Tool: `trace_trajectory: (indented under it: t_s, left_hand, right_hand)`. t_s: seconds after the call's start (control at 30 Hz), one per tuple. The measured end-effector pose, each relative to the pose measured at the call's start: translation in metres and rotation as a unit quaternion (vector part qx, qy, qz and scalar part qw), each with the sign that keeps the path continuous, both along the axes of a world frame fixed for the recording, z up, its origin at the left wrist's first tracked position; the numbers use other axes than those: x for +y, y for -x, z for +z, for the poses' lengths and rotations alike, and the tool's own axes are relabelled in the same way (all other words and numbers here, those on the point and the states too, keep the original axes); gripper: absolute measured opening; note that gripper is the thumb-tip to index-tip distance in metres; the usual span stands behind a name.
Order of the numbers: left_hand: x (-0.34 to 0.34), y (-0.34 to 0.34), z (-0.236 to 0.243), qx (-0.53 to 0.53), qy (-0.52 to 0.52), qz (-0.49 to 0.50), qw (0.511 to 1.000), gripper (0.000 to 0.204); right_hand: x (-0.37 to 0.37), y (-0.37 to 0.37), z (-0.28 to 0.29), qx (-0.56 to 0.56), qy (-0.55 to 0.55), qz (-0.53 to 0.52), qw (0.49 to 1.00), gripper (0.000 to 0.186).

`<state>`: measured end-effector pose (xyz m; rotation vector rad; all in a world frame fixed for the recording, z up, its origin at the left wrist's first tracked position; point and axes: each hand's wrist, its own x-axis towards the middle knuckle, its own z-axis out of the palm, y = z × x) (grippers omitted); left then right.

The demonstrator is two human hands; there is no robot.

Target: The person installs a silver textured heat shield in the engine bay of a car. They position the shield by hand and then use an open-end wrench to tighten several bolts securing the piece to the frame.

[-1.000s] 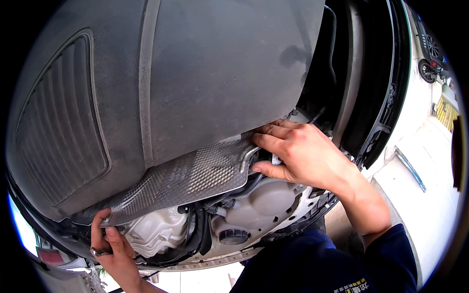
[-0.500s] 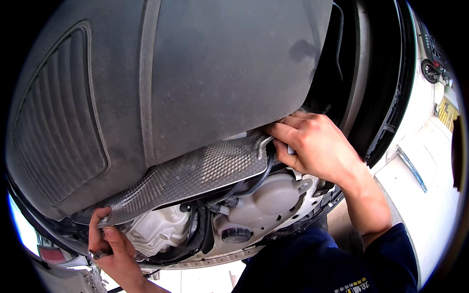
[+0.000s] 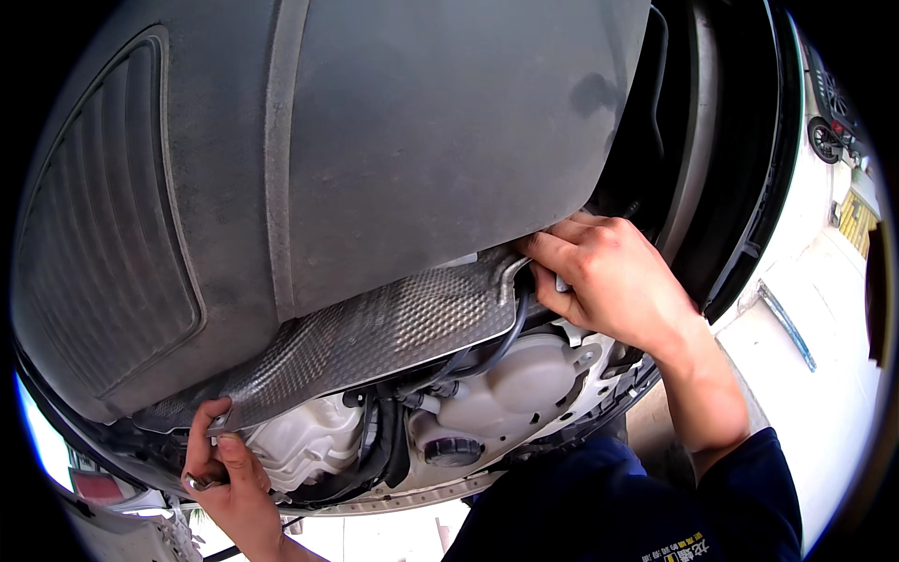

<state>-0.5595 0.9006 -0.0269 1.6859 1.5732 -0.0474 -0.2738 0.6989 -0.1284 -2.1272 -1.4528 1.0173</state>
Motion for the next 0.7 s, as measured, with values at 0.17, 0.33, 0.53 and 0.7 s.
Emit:
trace_trajectory:
  t_s: [0.17,0.33,0.53,0.7]
  left_hand:
    - [0.001,-0.004,0.001,-0.02,-0.082,-0.005,0.996,0.041]
    - [0.0,-0.01,0.003,-0.01,-0.083,-0.001,0.996,0.041]
    - [-0.002,-0.01,0.004,-0.02,-0.069,-0.002,0.997,0.039]
    - [-0.002,-0.011,0.004,-0.017,-0.066,-0.001,0.998,0.037]
  right_hand:
    - [0.0,-0.003,0.004,0.01,0.016,-0.003,1.0,0.013]
    - [0.001,-0.003,0.005,0.012,0.015,-0.016,1.0,0.014]
    - [-0.001,-0.002,0.002,0.006,0.0,-0.02,1.0,0.014]
    - [-0.005,-0.001,-0.002,0.023,-0.042,-0.057,0.997,0.015]
